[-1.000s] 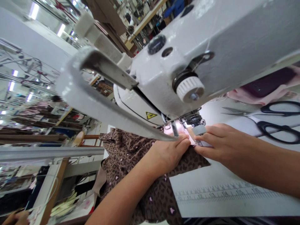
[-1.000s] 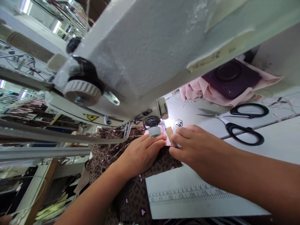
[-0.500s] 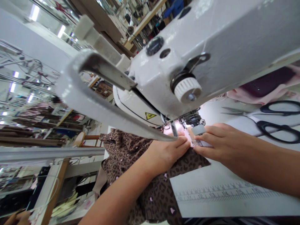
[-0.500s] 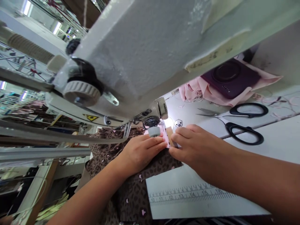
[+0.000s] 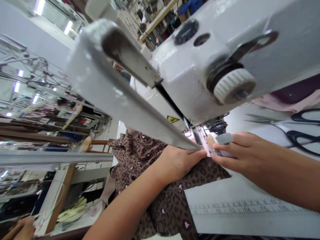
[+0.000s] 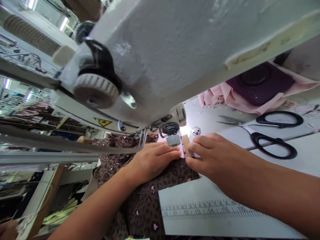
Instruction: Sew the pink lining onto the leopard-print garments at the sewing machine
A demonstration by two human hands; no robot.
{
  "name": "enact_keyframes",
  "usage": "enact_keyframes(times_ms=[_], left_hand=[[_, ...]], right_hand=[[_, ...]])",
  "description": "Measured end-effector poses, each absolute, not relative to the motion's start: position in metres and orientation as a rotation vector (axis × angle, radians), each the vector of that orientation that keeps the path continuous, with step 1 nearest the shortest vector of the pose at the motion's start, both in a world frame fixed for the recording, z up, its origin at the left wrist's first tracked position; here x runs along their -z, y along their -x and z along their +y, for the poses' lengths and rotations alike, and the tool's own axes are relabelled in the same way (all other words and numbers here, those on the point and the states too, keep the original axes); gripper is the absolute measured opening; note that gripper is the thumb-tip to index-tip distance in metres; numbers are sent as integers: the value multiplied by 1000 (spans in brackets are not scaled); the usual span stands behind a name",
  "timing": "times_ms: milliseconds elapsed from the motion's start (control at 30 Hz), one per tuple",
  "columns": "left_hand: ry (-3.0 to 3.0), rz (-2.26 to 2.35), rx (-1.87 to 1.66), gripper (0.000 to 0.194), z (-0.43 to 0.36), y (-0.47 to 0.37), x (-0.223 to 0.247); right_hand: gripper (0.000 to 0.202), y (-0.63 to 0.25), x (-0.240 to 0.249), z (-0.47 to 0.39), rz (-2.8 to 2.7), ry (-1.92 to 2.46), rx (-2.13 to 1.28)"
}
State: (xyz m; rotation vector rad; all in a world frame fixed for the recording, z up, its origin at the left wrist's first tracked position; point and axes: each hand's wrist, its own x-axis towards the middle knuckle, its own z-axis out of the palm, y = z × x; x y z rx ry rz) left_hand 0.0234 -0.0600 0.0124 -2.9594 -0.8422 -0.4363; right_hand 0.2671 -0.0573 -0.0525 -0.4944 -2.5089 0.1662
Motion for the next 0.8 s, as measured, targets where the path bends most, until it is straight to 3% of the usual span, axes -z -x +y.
enact_keyframes(times_ms=[433,800], left_hand=[[3027,-957,321,36,-63,-27,-20],[2979,-885,65,36,-76,-26,-18]], right_hand=[[52,-271,43,-55,-2495,481,-195],[62,-269,49,-53,-2405,519,-309]])
